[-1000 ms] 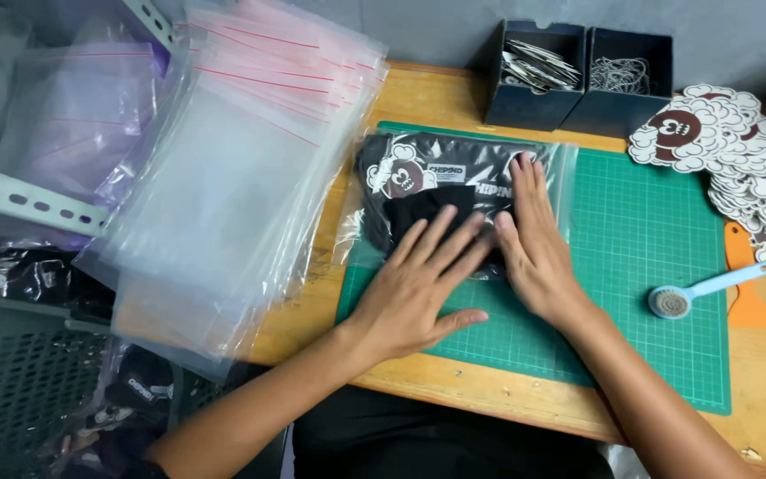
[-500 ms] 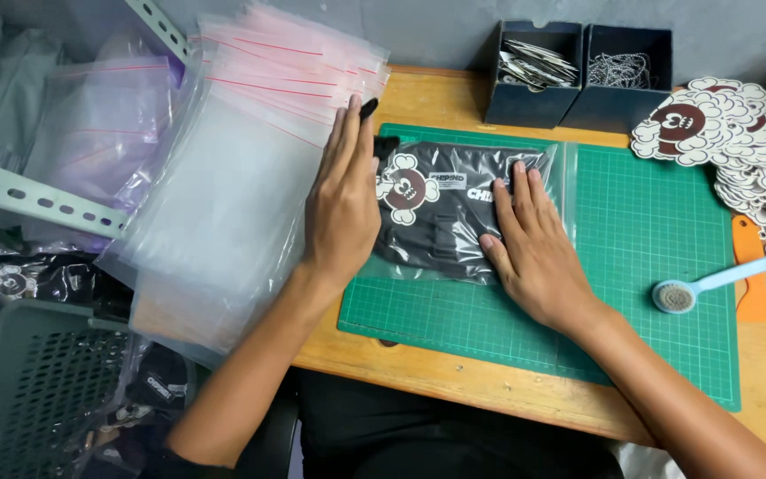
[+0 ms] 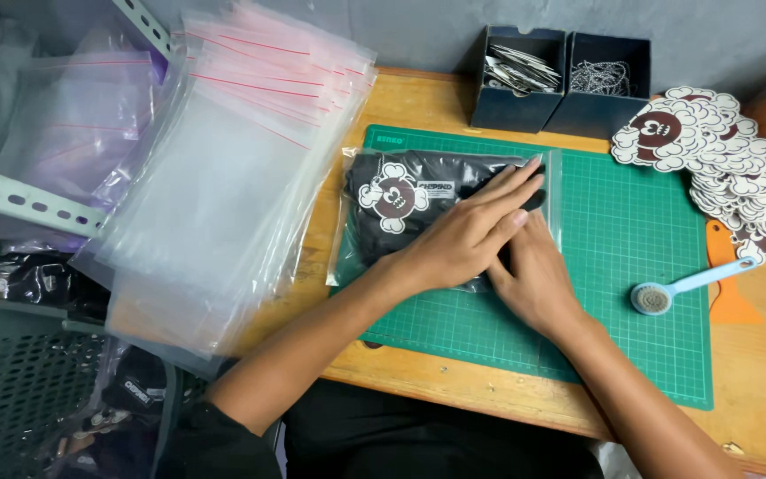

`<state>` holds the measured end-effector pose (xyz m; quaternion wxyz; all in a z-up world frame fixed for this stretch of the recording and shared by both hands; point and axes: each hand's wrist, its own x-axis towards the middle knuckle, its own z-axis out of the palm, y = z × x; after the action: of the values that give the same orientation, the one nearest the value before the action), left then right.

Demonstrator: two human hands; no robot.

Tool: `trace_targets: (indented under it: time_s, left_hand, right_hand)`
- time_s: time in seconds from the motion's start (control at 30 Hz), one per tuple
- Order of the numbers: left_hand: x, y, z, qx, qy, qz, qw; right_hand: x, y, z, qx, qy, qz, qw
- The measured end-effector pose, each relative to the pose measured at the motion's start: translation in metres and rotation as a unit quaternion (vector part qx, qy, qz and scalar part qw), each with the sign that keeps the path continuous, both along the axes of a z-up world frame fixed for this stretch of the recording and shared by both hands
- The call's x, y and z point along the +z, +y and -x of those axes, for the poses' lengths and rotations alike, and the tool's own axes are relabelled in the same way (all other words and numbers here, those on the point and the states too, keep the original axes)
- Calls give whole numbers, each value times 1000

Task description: The person folds a small black bag, fastens its strap, attaches a chain with a cartoon bear charm, and places the bag into a clear plastic zip-top bag. They then seal the bag and smooth it flat on the cutting mat.

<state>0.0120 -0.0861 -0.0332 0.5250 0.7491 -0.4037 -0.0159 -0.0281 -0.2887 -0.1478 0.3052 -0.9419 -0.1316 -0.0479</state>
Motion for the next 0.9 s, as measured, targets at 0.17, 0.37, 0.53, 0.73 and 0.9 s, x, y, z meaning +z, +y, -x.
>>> trace_targets:
  time_s: [0.17,0.37,0.53,0.73,0.9]
  left_hand:
    - [20,39,2,143,-133,-198,961]
    - [15,50,5,169,-150,-342,912]
    - [13,52,4,180,-158,-363,900]
    - [20,50,10,195,-161,-319,913]
    - [7,24,30,75,-246,-211,943]
  right_hand:
    - [121,35,18,-129,-22,-207,970]
    - [140,46,11,-44,-127,-34,990]
    - [120,31,-2,56,-21,105,993]
    - [99,-26,-12,-73,38,169,982]
    - [120,-40,-4,-199,-74,-139,967]
